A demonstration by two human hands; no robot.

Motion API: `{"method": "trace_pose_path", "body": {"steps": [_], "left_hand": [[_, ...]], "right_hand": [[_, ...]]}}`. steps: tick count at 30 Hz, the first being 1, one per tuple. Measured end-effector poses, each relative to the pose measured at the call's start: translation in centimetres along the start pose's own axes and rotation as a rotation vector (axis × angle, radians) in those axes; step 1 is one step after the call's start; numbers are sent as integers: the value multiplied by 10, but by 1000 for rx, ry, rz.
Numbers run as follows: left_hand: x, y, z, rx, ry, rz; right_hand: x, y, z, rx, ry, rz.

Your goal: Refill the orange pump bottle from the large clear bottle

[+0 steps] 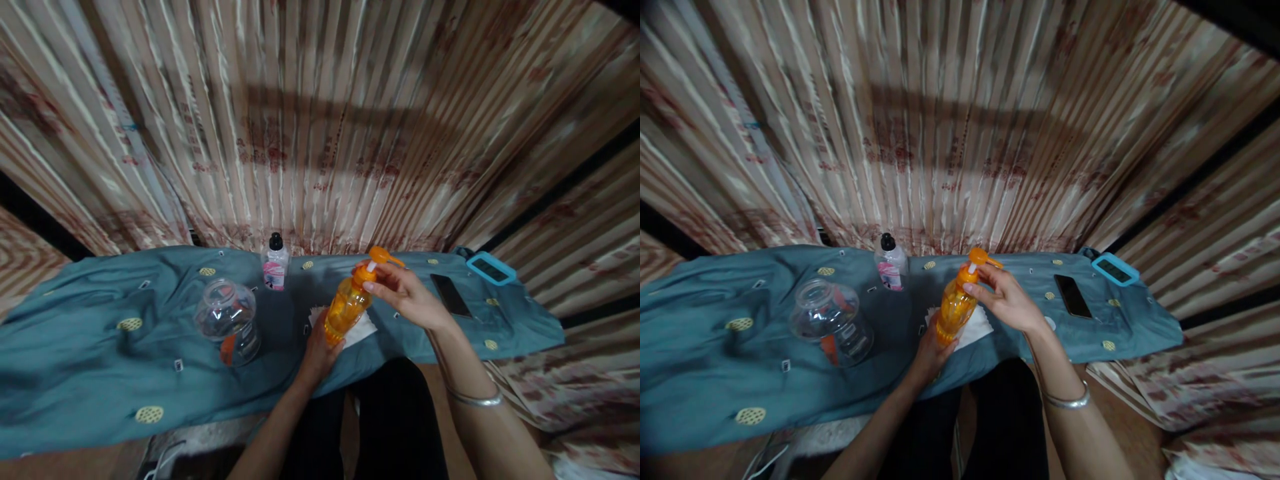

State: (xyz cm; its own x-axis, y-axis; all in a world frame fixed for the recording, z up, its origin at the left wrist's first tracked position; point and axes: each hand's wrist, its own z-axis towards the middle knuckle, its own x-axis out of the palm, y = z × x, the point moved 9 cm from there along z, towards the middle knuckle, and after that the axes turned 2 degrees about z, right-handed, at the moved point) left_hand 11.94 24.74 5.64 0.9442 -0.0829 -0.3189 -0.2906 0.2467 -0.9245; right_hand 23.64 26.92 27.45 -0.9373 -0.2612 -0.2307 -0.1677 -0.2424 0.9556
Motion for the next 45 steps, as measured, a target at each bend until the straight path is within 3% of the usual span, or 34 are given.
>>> {"method": "trace_pose_path", "body": {"steps": [5, 10, 17, 25, 33, 39, 45], "left_hand": [[-1, -5, 0, 16, -22, -46], [-3, -11, 1, 43, -44, -49], [-4, -11, 1, 5, -15, -36], [-5, -3, 1, 25, -63, -5], [-3, -4, 4, 27, -28, 14], [-6, -6, 3, -68, -16, -27], [-26, -41, 7, -43, -106, -81]], "right_hand": [[-2, 8, -1, -40, 38, -125], [2, 12, 1, -70, 159, -318], [2, 7, 4, -70, 217, -338], [5, 11, 4, -61, 216, -358], [7, 19, -5, -52, -6, -700], [4, 21, -16, -10, -347, -682], [0, 14, -29, 51, -617, -675]]}}
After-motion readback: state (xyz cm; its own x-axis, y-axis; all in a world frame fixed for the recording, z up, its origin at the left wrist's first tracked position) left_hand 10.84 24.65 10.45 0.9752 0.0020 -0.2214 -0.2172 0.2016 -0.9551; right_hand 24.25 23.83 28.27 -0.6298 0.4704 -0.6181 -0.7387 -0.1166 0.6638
